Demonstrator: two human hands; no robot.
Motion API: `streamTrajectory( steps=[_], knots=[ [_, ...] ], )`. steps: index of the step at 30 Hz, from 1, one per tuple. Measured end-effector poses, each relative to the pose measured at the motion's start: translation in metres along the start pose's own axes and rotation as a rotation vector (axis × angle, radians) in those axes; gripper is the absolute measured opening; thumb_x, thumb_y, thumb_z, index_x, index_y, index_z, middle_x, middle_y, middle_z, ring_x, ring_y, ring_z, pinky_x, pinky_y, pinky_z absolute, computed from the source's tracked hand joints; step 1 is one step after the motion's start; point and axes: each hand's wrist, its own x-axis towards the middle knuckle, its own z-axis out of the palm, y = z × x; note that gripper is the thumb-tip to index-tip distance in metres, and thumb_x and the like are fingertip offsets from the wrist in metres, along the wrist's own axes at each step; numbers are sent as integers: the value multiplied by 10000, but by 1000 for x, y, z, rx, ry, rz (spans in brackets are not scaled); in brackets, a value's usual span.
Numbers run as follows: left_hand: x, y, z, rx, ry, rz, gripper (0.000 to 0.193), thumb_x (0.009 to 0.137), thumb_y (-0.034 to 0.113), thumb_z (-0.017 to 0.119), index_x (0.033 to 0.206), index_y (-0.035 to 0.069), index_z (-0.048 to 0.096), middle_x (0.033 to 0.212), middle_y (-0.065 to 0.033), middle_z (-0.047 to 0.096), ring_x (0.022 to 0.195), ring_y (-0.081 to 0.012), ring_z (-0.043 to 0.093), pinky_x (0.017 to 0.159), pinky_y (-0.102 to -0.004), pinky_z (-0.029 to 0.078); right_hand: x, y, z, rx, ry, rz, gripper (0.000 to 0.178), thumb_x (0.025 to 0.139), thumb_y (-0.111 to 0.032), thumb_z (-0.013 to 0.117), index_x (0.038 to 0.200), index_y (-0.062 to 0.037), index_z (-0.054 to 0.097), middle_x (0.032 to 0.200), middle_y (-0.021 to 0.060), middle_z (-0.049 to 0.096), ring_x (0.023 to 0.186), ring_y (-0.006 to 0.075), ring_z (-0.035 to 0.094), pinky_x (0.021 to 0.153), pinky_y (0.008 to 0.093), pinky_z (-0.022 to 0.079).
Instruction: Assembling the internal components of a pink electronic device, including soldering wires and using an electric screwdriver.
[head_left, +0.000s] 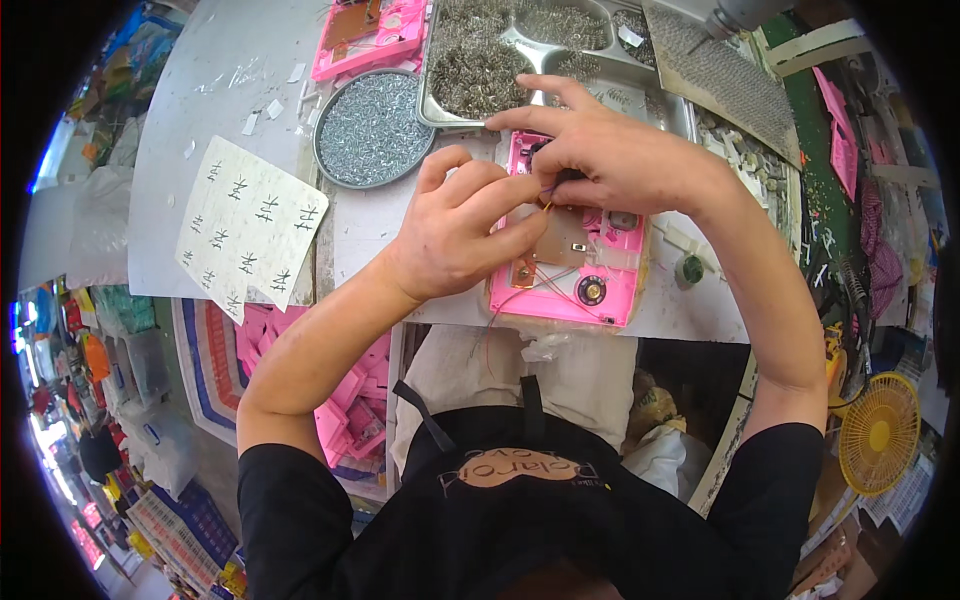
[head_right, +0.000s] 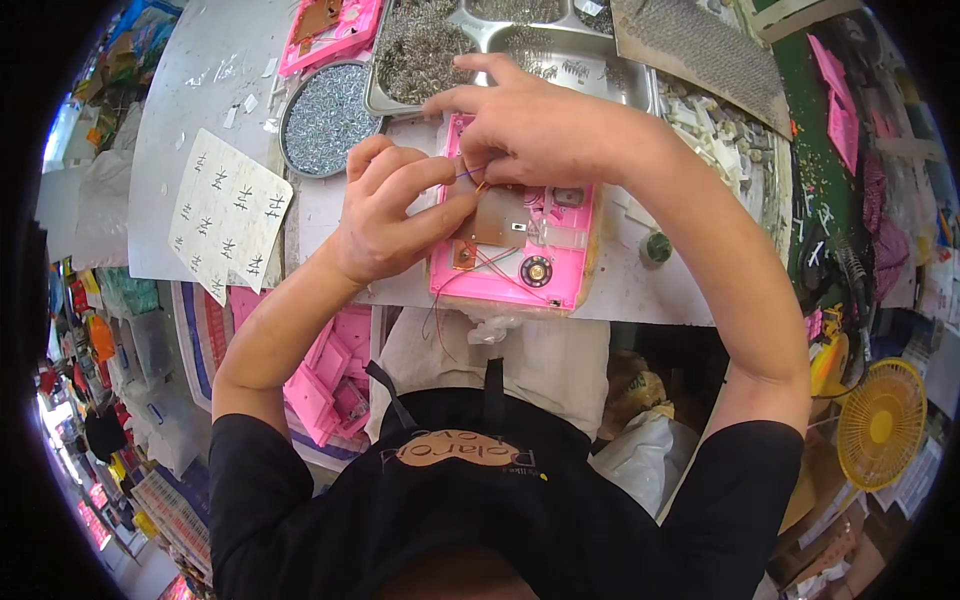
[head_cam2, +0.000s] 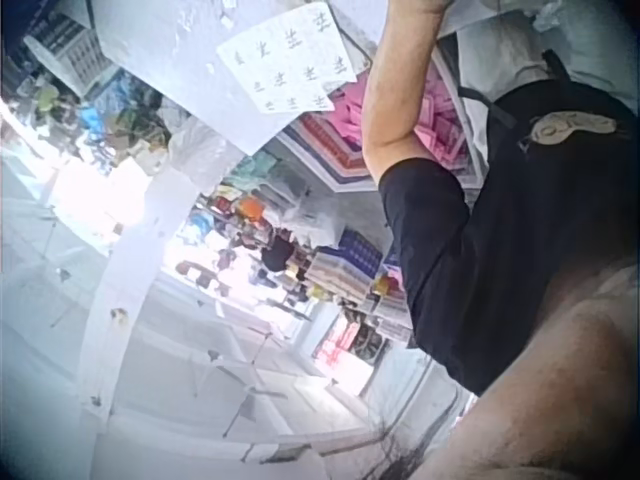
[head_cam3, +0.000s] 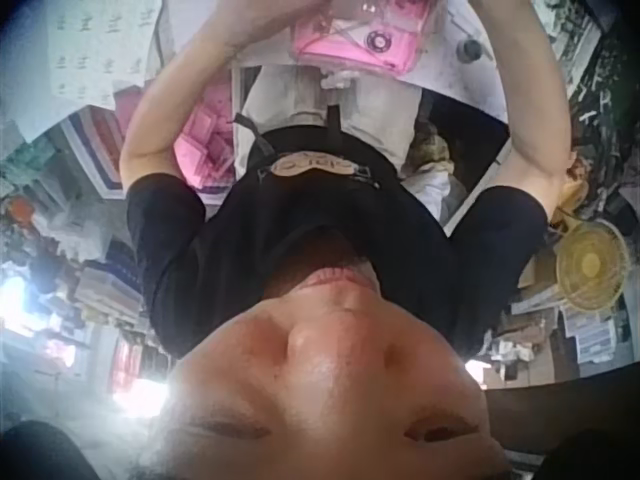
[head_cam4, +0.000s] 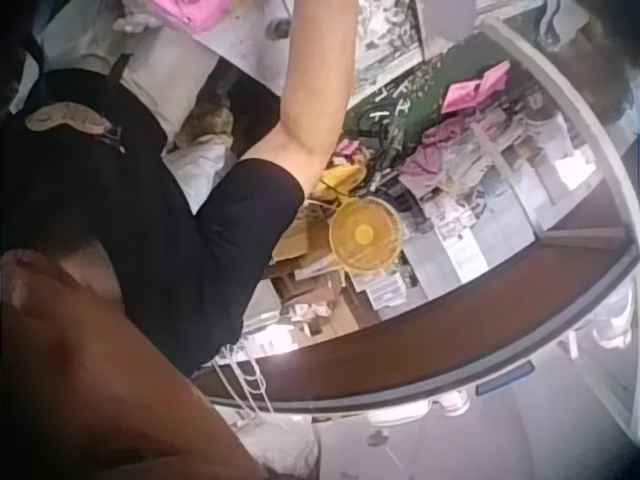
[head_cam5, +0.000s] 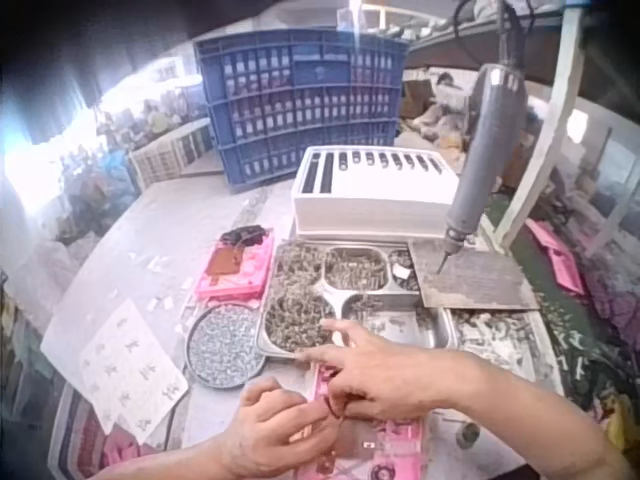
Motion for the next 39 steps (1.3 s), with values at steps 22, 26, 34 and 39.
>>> streamTrajectory(
  steps=[22, 26, 34, 39],
  knots=[
    [54, 44, 25, -688, -104, -733, 216, 871, -11, 705, 1086, 1, 704, 903, -124, 702, 697, -215, 695, 606, -324, 558, -76, -43, 74, 272, 967, 370, 149, 790, -15, 773, 930, -52, 735, 889, 61, 709, 864, 256, 617, 808, 366, 489],
    [59, 40, 28, -810, -153, -868, 120, 880, 20, 714, 996, -9, 731, 839, -122, 700, 624, -229, 685, 595, -337, 548, -79, -42, 74, 343, 995, 408, 135, 799, -7, 783, 929, -37, 758, 898, 75, 721, 855, 240, 628, 758, 337, 503],
    [60, 37, 25, -612, -159, -702, 63, 901, 24, 719, 951, -11, 706, 805, -65, 659, 658, -114, 635, 589, -282, 491, -163, -44, 59, 215, 1169, 598, 128, 842, 15, 738, 968, -7, 728, 941, 67, 691, 912, 189, 625, 881, 316, 482],
    [69, 40, 26, -477, -139, -583, 50, 853, 58, 736, 898, 60, 715, 810, -43, 664, 740, -203, 610, 771, -355, 434, -354, -48, 66, 490, 1890, 988, 229, 961, -44, 688, 1182, 1, 650, 1061, 75, 686, 961, 150, 621, 877, 290, 509]
  ],
)
